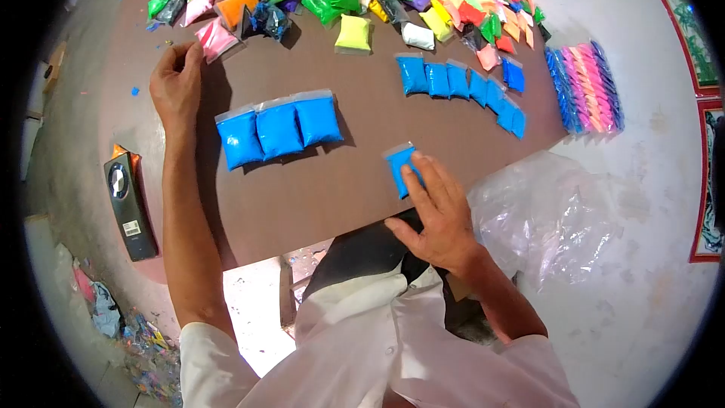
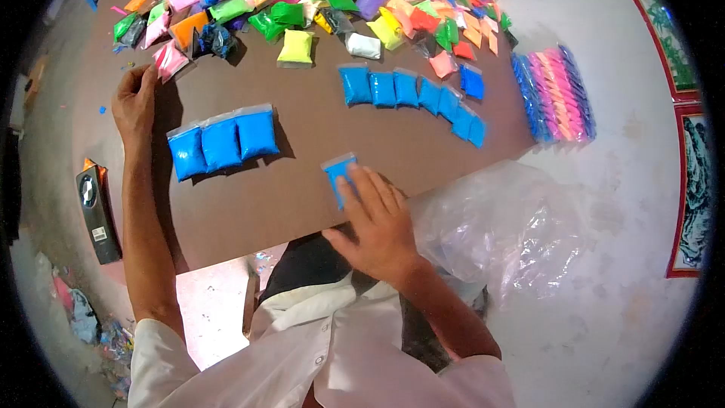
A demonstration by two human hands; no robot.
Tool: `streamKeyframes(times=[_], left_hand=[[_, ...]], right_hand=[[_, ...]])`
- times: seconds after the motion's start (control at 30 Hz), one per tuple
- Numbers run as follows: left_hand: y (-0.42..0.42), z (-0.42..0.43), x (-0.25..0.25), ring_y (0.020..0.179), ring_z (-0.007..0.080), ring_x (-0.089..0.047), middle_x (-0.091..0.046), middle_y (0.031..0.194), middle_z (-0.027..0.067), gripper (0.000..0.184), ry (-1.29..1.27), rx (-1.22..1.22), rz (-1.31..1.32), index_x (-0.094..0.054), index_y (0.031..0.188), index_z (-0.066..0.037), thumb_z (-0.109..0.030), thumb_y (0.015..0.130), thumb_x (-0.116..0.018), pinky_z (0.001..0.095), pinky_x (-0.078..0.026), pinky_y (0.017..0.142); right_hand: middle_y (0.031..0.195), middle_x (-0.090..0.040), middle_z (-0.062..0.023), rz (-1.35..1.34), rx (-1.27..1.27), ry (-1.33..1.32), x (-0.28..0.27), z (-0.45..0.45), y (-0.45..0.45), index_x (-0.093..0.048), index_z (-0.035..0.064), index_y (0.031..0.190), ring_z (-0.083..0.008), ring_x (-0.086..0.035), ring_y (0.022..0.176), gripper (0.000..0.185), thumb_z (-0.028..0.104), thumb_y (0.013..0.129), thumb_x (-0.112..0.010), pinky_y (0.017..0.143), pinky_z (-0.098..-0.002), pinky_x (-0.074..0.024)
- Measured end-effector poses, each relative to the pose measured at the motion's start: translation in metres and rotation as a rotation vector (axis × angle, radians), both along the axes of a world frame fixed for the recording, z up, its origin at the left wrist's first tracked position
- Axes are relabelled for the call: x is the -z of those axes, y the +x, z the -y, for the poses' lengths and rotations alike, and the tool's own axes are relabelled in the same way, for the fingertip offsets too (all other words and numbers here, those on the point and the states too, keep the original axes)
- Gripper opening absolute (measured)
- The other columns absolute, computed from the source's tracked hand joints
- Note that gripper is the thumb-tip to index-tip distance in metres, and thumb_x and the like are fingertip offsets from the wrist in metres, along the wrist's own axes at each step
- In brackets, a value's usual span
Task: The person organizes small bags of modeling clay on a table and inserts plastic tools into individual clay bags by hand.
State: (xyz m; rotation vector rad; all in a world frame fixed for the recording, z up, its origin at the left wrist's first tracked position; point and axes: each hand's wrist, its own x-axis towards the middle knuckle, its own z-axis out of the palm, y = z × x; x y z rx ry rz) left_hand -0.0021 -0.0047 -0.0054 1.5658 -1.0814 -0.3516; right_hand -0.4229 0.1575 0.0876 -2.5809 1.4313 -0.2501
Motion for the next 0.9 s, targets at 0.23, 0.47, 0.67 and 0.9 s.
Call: streamKeyframes(times=[0.23, 0.47, 0.67, 0.9], left_hand=[[0.002, -0.001, 0.0, 0.082, 0.0091, -0.064, -0.074, 0.088, 0.0039, 0.026, 0.044, -0.006, 0.002, -0.078, 0.106, 0.001, -0.023, 0.099, -0.074, 0.0254, -0.051, 0.077], [0.004, 0.0, 0.003, 0.084, 0.0097, -0.065, -0.074, 0.089, 0.0037, 0.027, 0.005, 0.022, 0.011, -0.078, 0.106, 0.002, -0.023, 0.099, -0.074, 0.0255, -0.051, 0.078], [-0.001, -0.004, -0.005, 0.084, 0.0103, -0.065, -0.074, 0.089, 0.0044, 0.029, 0.031, 0.0, 0.026, -0.077, 0.106, 0.003, -0.025, 0.099, -0.074, 0.026, -0.051, 0.078], [0.003, 0.001, -0.002, 0.083, 0.0102, -0.065, -0.074, 0.088, 0.0048, 0.03, 0.029, 0.014, 0.023, -0.078, 0.106, 0.003, -0.026, 0.099, -0.074, 0.0257, -0.051, 0.078]], right_hand=[[0.156, -0.049, -0.0232, 0.001, -0.06, 0.068, 0.009, 0.006, 0.004, -0.053, -0.0029, 0.147, -0.041, -0.047, 0.143, 0.077, 0.039, 0.088, -0.08, 0.117, -0.0552, -0.0361], [0.155, -0.05, -0.0236, 0.018, -0.043, 0.083, 0.005, 0.006, 0.008, -0.051, -0.0049, 0.148, -0.0417, -0.049, 0.142, 0.079, 0.036, 0.088, -0.081, 0.117, -0.0557, -0.0363], [0.158, -0.048, -0.0249, 0.226, 0.049, 0.01, 0.021, -0.015, -0.003, -0.05, -0.0047, 0.15, -0.0426, -0.047, 0.144, 0.082, 0.03, 0.084, -0.084, 0.117, -0.0566, -0.0357], [0.155, -0.051, -0.0233, 0.036, -0.028, -0.001, 0.024, -0.01, -0.006, -0.056, -0.0038, 0.143, -0.0405, -0.048, 0.144, 0.07, 0.034, 0.088, -0.078, 0.119, -0.0547, -0.0335]])
